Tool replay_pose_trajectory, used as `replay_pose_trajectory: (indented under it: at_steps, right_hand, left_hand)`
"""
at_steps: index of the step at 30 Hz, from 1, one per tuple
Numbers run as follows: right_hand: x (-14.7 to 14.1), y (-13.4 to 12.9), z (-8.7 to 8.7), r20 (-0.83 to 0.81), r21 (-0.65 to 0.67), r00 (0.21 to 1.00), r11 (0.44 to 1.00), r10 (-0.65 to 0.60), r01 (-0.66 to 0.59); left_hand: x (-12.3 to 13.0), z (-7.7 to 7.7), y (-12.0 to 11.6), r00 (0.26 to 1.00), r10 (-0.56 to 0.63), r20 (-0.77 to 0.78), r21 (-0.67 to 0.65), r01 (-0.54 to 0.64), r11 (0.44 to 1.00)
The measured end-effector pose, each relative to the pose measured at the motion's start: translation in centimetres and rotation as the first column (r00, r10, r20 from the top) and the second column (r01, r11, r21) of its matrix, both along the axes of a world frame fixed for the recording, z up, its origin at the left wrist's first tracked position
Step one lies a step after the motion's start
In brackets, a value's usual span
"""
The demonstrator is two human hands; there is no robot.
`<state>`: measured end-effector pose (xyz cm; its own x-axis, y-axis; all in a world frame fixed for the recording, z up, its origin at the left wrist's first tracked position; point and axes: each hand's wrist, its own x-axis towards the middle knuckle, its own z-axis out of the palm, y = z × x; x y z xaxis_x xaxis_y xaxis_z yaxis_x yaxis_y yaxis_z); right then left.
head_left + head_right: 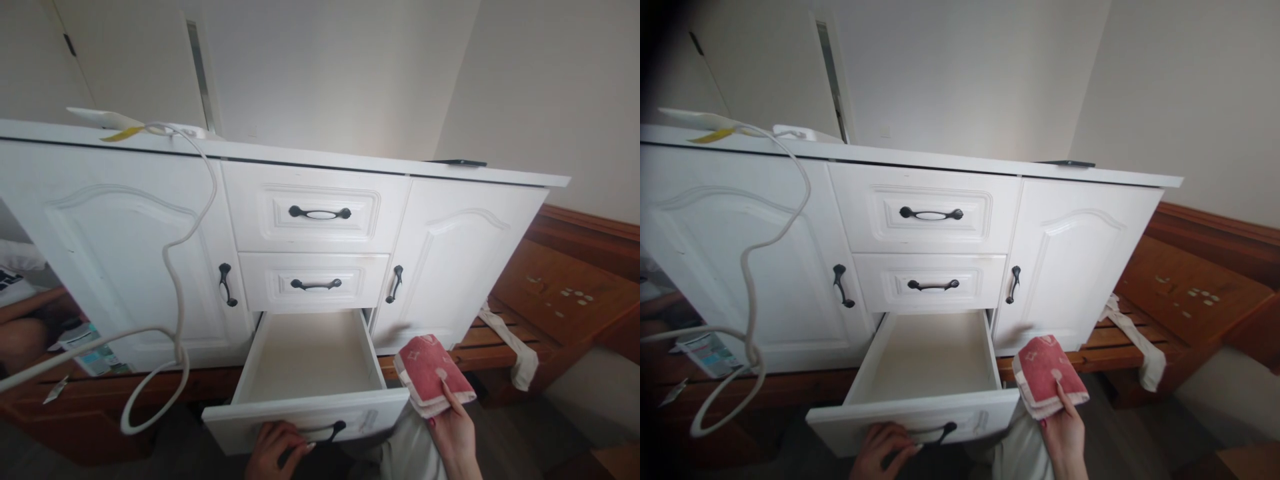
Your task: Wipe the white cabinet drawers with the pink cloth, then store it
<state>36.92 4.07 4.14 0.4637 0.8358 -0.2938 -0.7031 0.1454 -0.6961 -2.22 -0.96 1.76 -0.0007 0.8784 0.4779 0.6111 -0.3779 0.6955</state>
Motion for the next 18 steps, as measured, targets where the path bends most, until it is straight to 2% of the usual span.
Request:
replay_pose_trajectory:
  at_steps: [6, 10, 14, 18]
  right_hand:
    - [0.2, 0.4, -0.7, -0.003, 0.023, 1.000, 1.000, -0.021, 0.021]
    - [0.1, 0.5, -0.3, -0.054, 0.012, 0.998, 1.000, -0.016, 0.016]
    - [0.0, 0.7, -0.1, -0.047, 0.004, 0.999, 1.000, -0.001, 0.001]
    - [-0.3, 0.8, 0.0, -0.065, 0.010, 0.998, 1.000, 0.015, -0.014]
  left_hand:
    - [-0.2, 1.5, 3.5, 0.999, -0.022, 0.032, -0.113, 0.026, 0.993]
    - [-0.6, 3.0, 6.8, 0.995, -0.092, 0.031, -0.216, 0.097, 0.972]
    - [-0.9, 4.4, 10.6, 0.989, -0.147, -0.003, -0.215, 0.143, 0.966]
    - [-1.1, 4.9, 14.6, 0.989, -0.145, -0.029, -0.192, 0.137, 0.972]
